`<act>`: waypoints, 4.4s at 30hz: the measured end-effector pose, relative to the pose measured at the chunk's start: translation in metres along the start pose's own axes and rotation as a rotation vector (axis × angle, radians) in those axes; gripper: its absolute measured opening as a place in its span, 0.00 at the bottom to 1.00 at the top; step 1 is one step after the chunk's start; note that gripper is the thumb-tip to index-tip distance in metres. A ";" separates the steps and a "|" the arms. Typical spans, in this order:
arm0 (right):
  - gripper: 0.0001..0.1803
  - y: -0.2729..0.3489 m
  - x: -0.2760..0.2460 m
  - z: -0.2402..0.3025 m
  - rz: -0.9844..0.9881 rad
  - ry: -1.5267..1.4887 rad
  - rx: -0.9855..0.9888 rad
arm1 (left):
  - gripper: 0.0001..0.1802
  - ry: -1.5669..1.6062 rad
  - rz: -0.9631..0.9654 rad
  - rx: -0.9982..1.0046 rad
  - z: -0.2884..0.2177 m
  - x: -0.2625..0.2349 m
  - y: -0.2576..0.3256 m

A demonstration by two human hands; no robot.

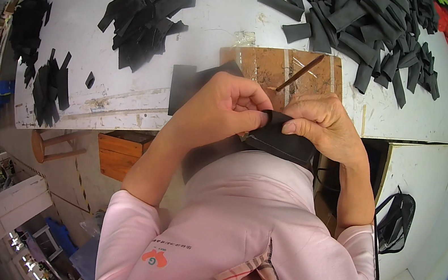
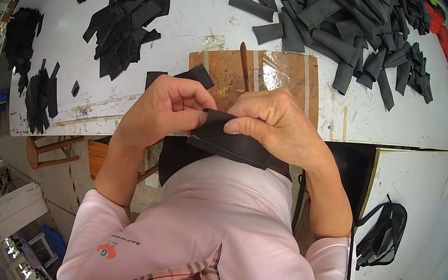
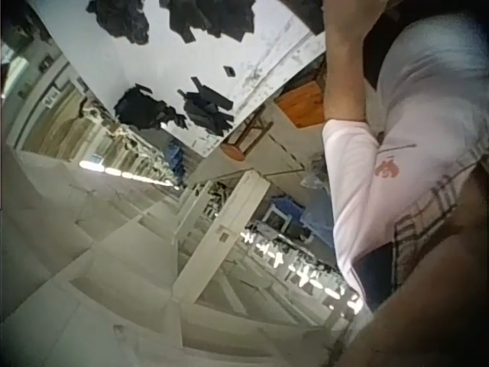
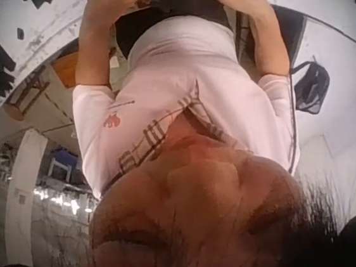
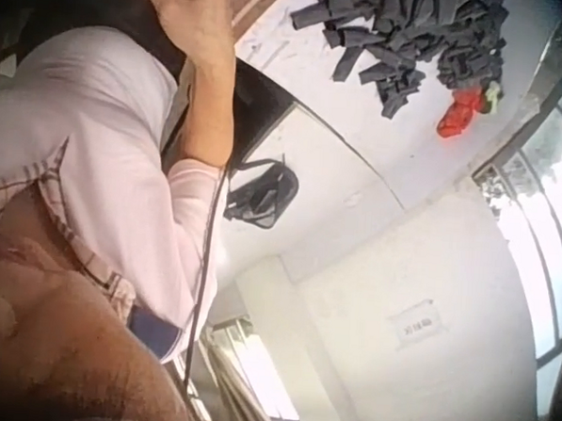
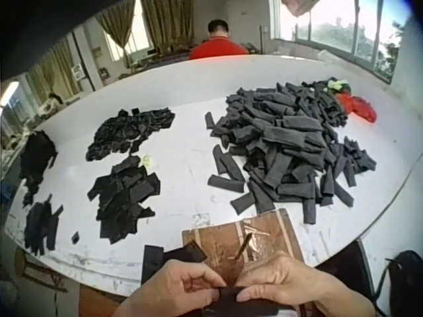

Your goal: The recorder is assembling small black foam components at a factory workbench.

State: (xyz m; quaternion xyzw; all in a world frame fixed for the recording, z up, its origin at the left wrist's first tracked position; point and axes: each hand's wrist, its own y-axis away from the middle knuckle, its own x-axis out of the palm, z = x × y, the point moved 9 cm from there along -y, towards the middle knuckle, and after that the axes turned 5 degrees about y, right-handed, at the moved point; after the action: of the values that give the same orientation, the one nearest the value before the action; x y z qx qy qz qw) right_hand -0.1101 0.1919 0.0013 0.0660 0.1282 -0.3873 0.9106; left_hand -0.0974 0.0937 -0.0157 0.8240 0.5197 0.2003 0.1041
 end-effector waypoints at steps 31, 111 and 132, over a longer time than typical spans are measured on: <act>0.06 0.018 0.039 -0.051 -0.299 -1.292 0.197 | 0.13 0.395 -0.270 0.287 0.025 0.003 -0.005; 0.05 -0.003 -0.032 -0.010 -0.382 0.476 -0.320 | 0.09 -0.074 -0.129 0.627 -0.057 0.026 -0.038; 0.09 -0.010 -0.041 0.025 -0.208 0.748 -0.215 | 0.06 0.611 -0.106 0.882 -0.053 -0.002 -0.011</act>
State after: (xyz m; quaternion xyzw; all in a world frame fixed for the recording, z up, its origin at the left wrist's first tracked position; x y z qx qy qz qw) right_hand -0.1402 0.2080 0.0365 0.0933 0.4965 -0.4110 0.7589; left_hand -0.1305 0.0946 0.0272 0.6664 0.6018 0.1883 -0.3979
